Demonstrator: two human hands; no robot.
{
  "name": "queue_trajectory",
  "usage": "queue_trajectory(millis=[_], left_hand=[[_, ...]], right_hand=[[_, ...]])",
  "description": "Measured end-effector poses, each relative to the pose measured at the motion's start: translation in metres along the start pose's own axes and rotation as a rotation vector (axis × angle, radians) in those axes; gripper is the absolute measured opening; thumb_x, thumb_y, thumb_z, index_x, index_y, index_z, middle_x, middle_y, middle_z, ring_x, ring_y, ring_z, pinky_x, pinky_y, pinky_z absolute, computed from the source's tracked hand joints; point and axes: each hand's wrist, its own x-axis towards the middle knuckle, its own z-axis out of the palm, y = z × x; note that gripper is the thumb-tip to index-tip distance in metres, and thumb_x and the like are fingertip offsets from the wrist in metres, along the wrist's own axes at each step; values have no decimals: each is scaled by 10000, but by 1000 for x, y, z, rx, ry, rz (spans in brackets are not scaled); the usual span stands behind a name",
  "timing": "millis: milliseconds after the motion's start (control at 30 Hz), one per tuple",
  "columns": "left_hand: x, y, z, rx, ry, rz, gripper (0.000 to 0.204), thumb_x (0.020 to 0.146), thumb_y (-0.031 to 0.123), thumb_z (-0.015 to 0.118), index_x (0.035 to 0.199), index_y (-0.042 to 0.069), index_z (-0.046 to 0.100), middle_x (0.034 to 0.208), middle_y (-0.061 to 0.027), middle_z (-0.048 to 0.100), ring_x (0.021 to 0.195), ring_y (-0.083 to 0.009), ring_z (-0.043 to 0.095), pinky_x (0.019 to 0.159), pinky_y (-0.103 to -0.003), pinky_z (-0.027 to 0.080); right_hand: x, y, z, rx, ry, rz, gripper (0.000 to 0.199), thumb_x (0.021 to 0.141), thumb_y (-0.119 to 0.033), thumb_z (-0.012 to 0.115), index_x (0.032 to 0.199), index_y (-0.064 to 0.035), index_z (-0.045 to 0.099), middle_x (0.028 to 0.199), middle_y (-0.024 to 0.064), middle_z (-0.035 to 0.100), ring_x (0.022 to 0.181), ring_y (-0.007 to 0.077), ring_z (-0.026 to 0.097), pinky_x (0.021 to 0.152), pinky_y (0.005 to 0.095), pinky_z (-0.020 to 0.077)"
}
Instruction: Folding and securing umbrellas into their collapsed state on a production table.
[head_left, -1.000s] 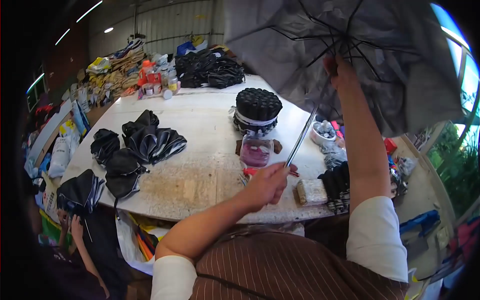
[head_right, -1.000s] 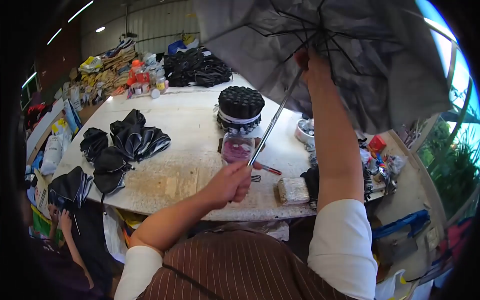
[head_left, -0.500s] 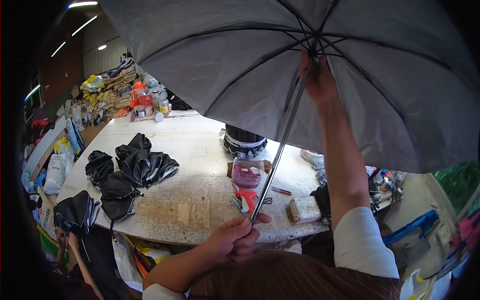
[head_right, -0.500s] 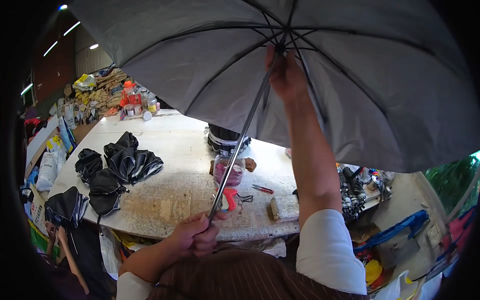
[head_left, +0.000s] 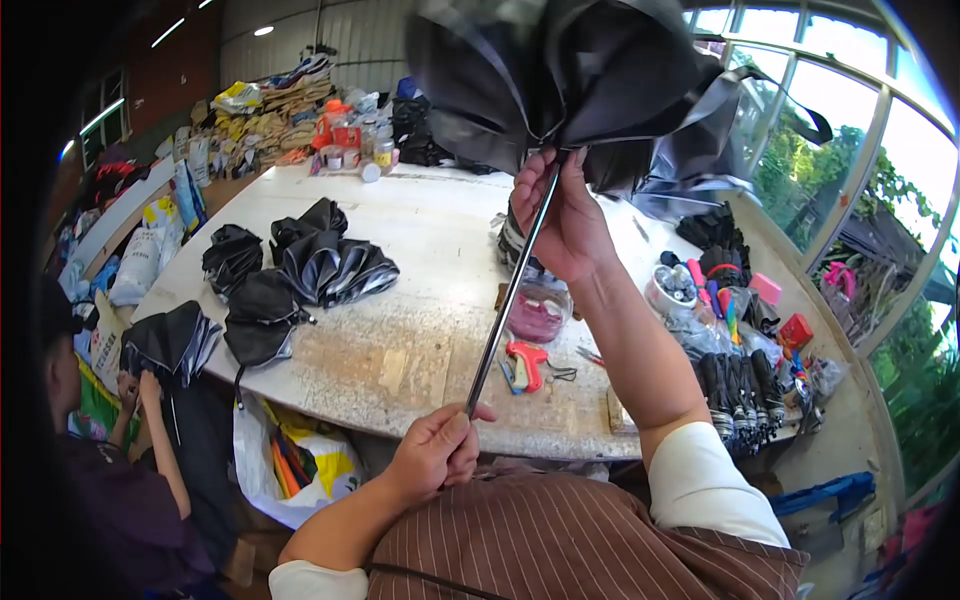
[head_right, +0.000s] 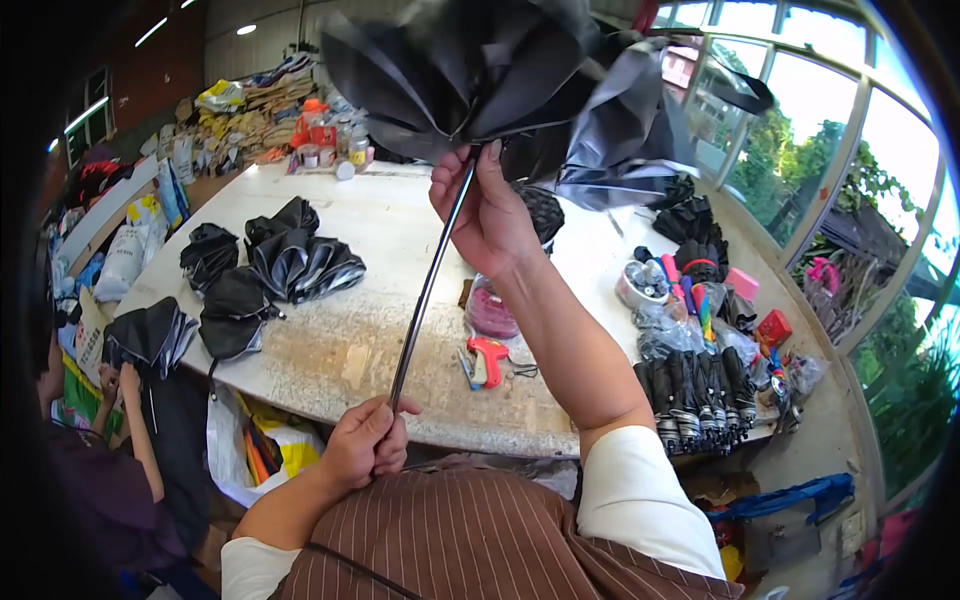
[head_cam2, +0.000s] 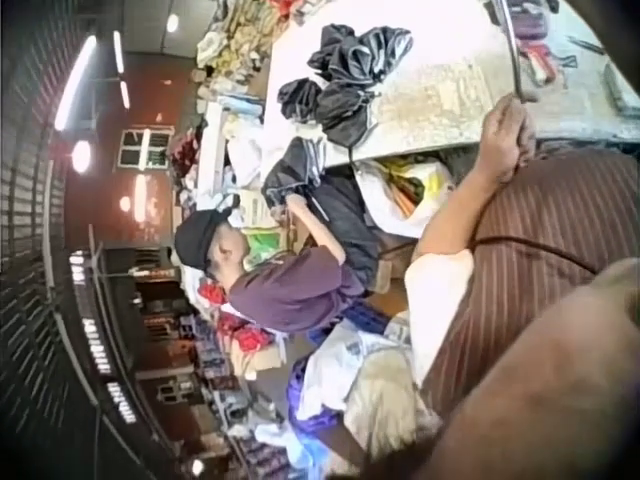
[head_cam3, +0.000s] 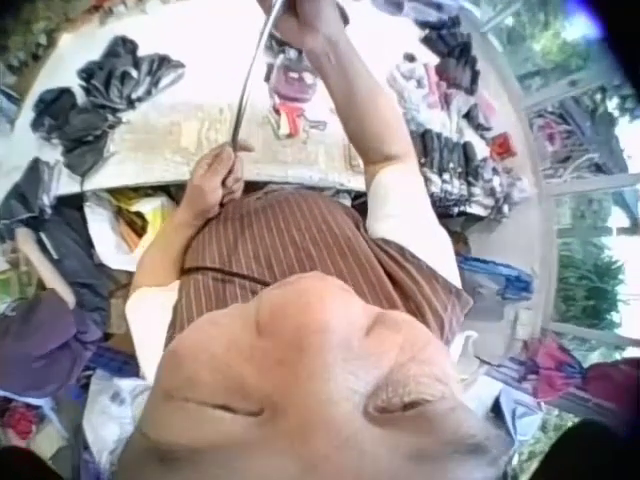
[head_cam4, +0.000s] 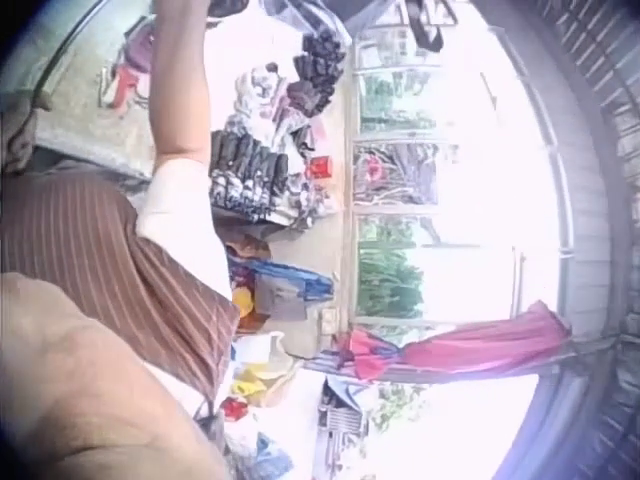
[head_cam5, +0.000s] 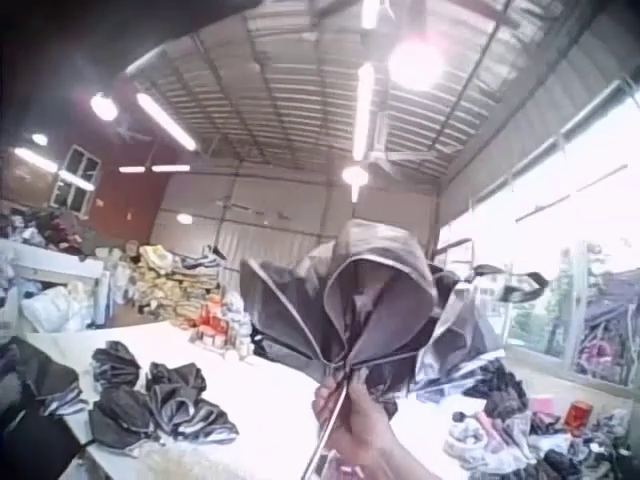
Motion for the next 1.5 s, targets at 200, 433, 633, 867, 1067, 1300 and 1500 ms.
queue_trajectory(millis=[200,433,633,867,1067,1300,1500], left_hand=[[-5,-15,-15,98,34,44,299,981,221,404,1207,33,462,534,16,312,413,-73,208,380,-208,218],[25,-25,-23,306,25,14,318,984,160,369,1268,34,437,556,23,351,430,-64,253,405,-201,259],[41,-33,-69,1123,233,316,515,955,303,439,1358,10,309,976,-125,469,843,-219,462,758,-304,383],[-22,-73,-165,956,483,444,1016,833,615,486,1437,30,-83,1495,-206,4,1377,-334,59,1103,-423,106],[-9,-25,-154,263,535,253,857,836,571,526,1421,56,169,1439,-170,243,1309,-276,279,1063,-358,249],[55,-8,-148,-137,114,420,361,900,271,537,1192,58,547,1120,-96,605,983,-218,575,907,-336,429],[61,18,-156,661,457,507,375,875,239,565,1189,36,548,1101,-100,612,944,-211,587,874,-332,454]], right_hand=[[-10,-1,-71,127,-192,188,797,714,-502,700,1280,-23,408,1247,185,503,1180,341,458,995,409,402],[57,-48,-77,460,-751,302,622,843,-391,587,1330,-51,402,1363,212,378,1222,390,391,1046,452,306],[40,-40,-10,-82,-607,-81,249,830,-87,612,1067,-12,607,1037,101,646,882,230,625,812,340,510],[-116,107,-80,-1531,122,-9,504,910,-253,516,1368,-103,366,1354,110,422,1234,219,416,1078,353,272],[-140,197,-146,-402,-264,378,330,891,-180,543,1209,-110,494,1139,84,568,952,192,552,850,329,430],[-147,206,-115,22,80,1065,265,874,-213,569,1091,-64,603,992,90,647,712,191,630,662,276,532],[-143,118,-175,-604,-48,928,604,787,-339,658,1221,52,504,1181,194,559,997,275,585,895,381,481]])
